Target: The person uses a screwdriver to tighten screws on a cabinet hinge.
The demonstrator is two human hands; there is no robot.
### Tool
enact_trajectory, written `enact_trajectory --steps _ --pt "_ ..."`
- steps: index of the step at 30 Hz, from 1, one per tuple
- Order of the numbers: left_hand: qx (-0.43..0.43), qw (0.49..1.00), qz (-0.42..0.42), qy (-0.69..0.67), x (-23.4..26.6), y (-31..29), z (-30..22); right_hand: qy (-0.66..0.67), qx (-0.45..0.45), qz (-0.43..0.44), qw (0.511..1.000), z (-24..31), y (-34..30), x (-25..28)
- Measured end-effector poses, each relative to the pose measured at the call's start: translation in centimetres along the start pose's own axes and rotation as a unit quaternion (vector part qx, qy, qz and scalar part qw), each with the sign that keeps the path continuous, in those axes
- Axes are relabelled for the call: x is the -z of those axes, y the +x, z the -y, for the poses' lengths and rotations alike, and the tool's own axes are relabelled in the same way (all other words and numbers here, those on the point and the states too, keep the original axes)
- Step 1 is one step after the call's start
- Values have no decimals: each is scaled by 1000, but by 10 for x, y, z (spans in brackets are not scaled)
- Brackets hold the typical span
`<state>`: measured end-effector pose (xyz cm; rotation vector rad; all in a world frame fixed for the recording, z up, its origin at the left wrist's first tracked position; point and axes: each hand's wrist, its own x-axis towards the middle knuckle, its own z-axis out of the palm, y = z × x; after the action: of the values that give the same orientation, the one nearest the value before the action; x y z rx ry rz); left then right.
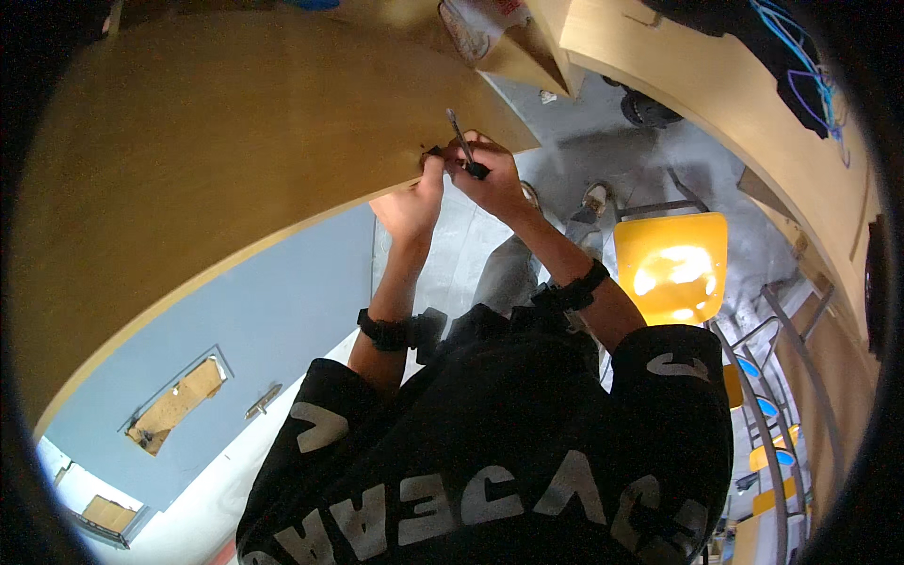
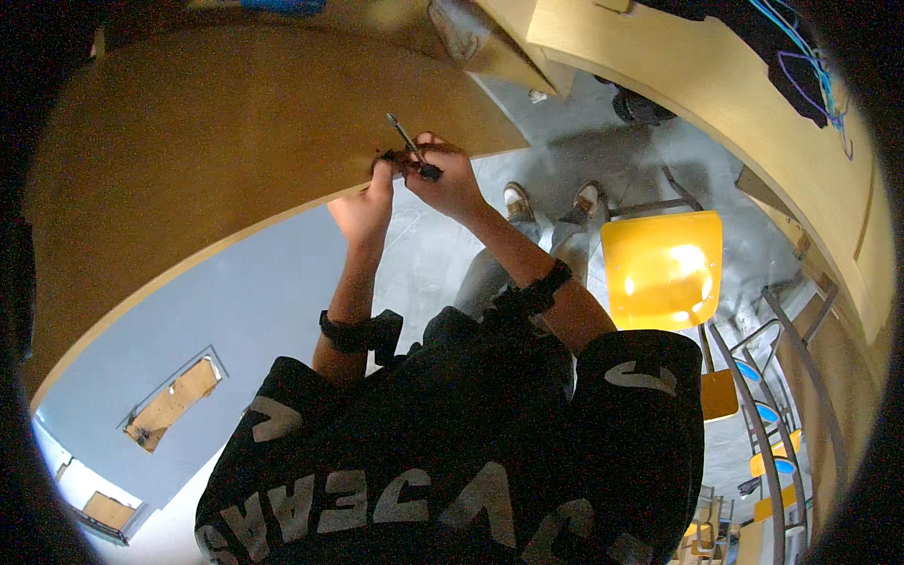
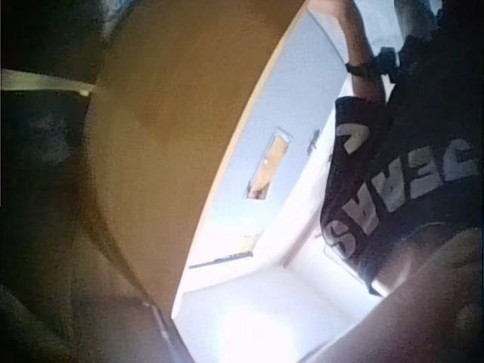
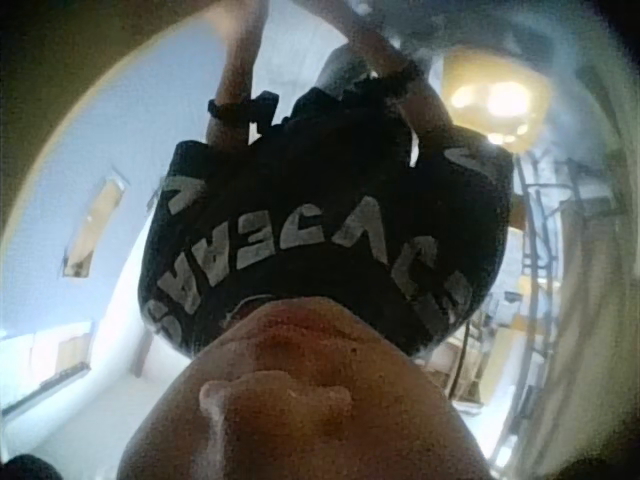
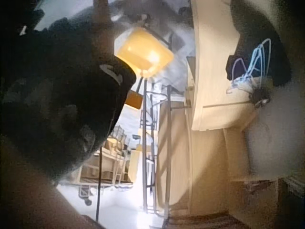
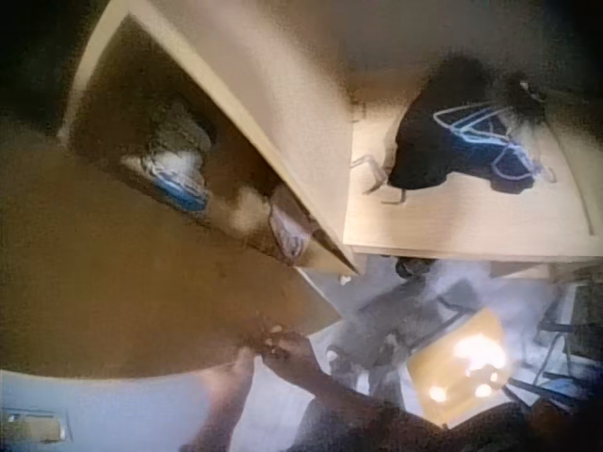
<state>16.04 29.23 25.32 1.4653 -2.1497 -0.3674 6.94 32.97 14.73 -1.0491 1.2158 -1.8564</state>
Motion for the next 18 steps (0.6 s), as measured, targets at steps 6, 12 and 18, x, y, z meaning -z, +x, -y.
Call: enact_trajectory --steps 6,12,18 --pt "24 999 34 6 -26 20 -28 47 12 -1 999 -3 17 32" --pt "-12 995 90 -45 -39 48 -38 -17 19 4 1000 -3 46 57" --pt "40 973 205 -100 -47 79 -71 8 50 -25 998 -6 93 95"
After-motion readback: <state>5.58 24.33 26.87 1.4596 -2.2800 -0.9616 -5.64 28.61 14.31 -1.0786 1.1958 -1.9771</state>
